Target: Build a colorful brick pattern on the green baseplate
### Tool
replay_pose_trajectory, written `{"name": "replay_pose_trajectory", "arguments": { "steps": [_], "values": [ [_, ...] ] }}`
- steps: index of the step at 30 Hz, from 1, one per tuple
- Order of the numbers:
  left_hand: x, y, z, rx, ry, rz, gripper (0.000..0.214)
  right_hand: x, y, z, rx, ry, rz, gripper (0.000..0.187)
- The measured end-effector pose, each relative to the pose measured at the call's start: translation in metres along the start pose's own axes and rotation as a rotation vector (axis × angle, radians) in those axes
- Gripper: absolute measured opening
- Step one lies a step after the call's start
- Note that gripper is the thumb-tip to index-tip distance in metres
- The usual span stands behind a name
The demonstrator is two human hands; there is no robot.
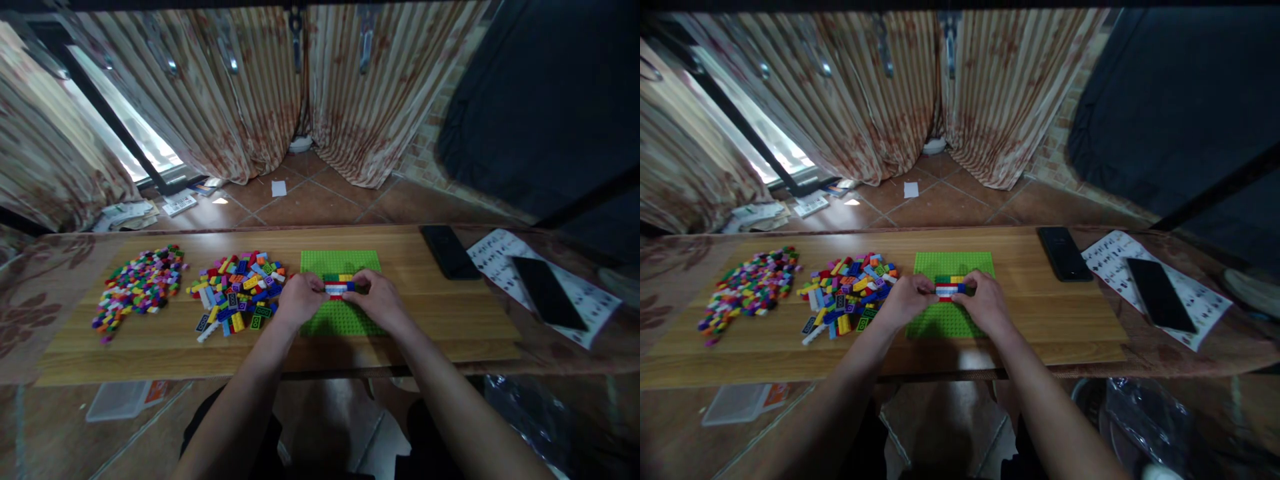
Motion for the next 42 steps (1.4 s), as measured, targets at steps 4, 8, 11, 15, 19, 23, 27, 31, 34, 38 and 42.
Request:
{"name": "replay_pose_trajectory", "arguments": {
  "steps": [4,8,11,15,19,23,27,31,34,38,42],
  "values": [
    [0.0,0.001,-0.003,-0.142,-0.139,0.023,0.008,0.0,0.005,-0.003,0.046,-0.023,-0.009,0.027],
    [-0.001,0.0,-0.007,-0.282,-0.259,-0.081,0.013,0.002,0.011,-0.006,0.136,-0.065,0.015,0.03],
    [-0.003,0.002,-0.008,-0.29,-0.258,-0.094,0.015,0.001,0.013,-0.008,0.229,-0.063,0.03,0.029],
    [-0.007,0.002,-0.009,-0.277,-0.238,-0.062,0.018,-0.002,0.013,-0.009,0.306,-0.05,0.005,0.029],
    [-0.008,-0.002,-0.009,-0.211,-0.221,0.028,0.019,-0.008,0.007,-0.004,0.317,-0.066,-0.129,0.023],
    [-0.007,-0.005,-0.008,-0.161,-0.213,0.076,0.022,-0.013,-0.005,0.003,0.175,-0.091,-0.255,0.012],
    [-0.007,-0.004,-0.009,-0.126,-0.201,0.11,0.022,-0.015,-0.013,0.006,0.031,-0.089,-0.293,0.007],
    [-0.009,-0.001,-0.01,-0.087,-0.197,0.135,0.022,-0.016,-0.017,0.006,0.012,-0.105,-0.305,0.005],
    [-0.01,0.001,-0.011,-0.095,-0.187,0.14,0.023,-0.017,-0.019,0.004,0.032,-0.111,-0.311,0.004],
    [-0.01,0.0,-0.011,-0.136,-0.193,0.141,0.025,-0.016,-0.017,0.0,0.108,-0.104,-0.304,0.006],
    [-0.01,-0.001,-0.013,-0.128,-0.177,0.165,0.024,-0.016,-0.013,-0.002,0.189,-0.134,-0.233,0.012]
  ]
}}
Point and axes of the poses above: each hand's wrist, its own x-axis towards the middle knuckle, its own z-axis out of the palm, y = z × x, the point moved 4 cm from there along x, towards the middle knuckle, and after that the axes turned 5 degrees about -z, right-handed, at the moved point
